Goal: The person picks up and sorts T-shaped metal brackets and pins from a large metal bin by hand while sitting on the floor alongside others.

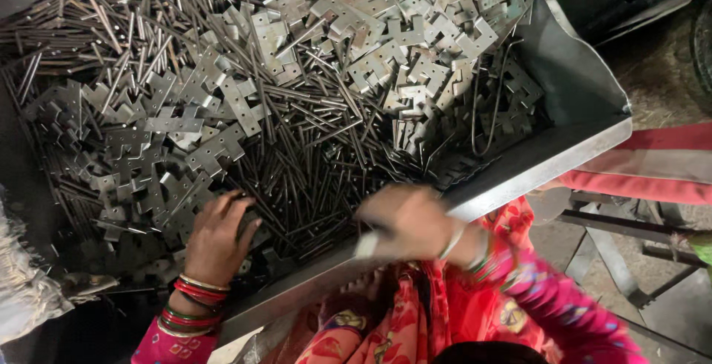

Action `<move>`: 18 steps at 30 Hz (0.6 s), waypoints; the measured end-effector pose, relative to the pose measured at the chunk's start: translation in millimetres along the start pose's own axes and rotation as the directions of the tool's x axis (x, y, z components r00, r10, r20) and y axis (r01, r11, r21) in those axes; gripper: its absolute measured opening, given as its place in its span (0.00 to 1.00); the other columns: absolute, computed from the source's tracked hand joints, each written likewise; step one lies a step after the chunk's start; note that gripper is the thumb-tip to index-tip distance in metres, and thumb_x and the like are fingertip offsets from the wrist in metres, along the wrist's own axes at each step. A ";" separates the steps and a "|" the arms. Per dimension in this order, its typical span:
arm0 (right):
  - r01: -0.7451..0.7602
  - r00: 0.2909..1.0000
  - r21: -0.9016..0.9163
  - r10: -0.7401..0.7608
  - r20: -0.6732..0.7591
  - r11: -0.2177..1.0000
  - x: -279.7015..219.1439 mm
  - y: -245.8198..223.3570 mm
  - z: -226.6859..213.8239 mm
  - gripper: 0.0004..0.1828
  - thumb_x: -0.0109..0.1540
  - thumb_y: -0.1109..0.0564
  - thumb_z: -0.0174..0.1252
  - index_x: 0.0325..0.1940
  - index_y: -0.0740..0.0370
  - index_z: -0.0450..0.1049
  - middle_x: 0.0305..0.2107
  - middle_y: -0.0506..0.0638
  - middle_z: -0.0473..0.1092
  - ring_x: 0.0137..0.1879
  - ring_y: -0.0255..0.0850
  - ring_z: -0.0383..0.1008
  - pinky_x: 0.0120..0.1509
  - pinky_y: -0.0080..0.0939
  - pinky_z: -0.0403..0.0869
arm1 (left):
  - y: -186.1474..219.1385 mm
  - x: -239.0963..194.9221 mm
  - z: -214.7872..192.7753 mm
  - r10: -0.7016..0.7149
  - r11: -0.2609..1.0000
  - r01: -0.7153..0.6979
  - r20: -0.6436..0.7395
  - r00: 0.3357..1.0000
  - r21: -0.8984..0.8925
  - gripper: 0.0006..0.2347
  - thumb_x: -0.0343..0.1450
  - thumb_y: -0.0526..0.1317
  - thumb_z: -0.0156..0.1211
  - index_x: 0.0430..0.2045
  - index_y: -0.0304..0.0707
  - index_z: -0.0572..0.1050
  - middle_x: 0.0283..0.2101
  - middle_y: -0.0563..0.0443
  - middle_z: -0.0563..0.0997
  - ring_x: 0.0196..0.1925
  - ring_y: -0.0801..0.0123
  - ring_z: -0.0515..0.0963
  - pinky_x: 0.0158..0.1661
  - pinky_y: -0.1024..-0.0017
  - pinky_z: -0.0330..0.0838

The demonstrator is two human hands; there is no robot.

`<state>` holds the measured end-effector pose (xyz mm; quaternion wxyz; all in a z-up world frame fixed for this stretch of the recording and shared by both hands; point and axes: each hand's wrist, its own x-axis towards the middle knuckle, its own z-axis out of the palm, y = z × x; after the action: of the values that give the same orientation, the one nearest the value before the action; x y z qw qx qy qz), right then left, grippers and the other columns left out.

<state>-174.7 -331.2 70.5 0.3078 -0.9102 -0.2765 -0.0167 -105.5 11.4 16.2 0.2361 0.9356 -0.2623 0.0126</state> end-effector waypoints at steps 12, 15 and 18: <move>-0.639 0.621 -0.413 0.752 0.222 0.649 -74.2 266.9 -50.0 0.33 0.60 0.37 0.63 0.56 0.65 0.71 0.38 0.67 0.76 0.47 0.64 0.77 0.52 0.57 0.75 | 4.4 4.6 3.2 -0.033 0.994 0.026 0.065 0.997 0.104 0.16 0.65 0.42 0.66 0.45 0.38 0.77 0.50 0.43 0.76 0.52 0.48 0.75 0.50 0.55 0.70; -0.646 0.673 -0.266 0.698 0.244 0.716 -88.7 293.9 -34.2 0.30 0.58 0.43 0.67 0.57 0.64 0.73 0.39 0.63 0.77 0.47 0.59 0.79 0.52 0.53 0.76 | 3.4 3.7 4.6 -0.040 0.994 0.032 0.072 0.997 0.108 0.16 0.65 0.42 0.66 0.45 0.39 0.77 0.51 0.44 0.77 0.53 0.49 0.76 0.50 0.55 0.70; -0.726 0.638 -0.092 0.717 0.281 0.681 -89.4 295.4 -32.1 0.21 0.55 0.50 0.69 0.48 0.62 0.80 0.36 0.57 0.80 0.45 0.50 0.81 0.53 0.47 0.76 | 1.6 3.0 5.5 -0.047 0.994 0.039 0.074 0.996 0.101 0.16 0.66 0.43 0.65 0.46 0.39 0.76 0.51 0.43 0.77 0.52 0.49 0.76 0.50 0.54 0.70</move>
<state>-94.2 -587.8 -84.1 0.2572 -0.9318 0.0669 0.2471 -104.2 6.3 12.5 0.1794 0.9514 -0.2498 -0.0152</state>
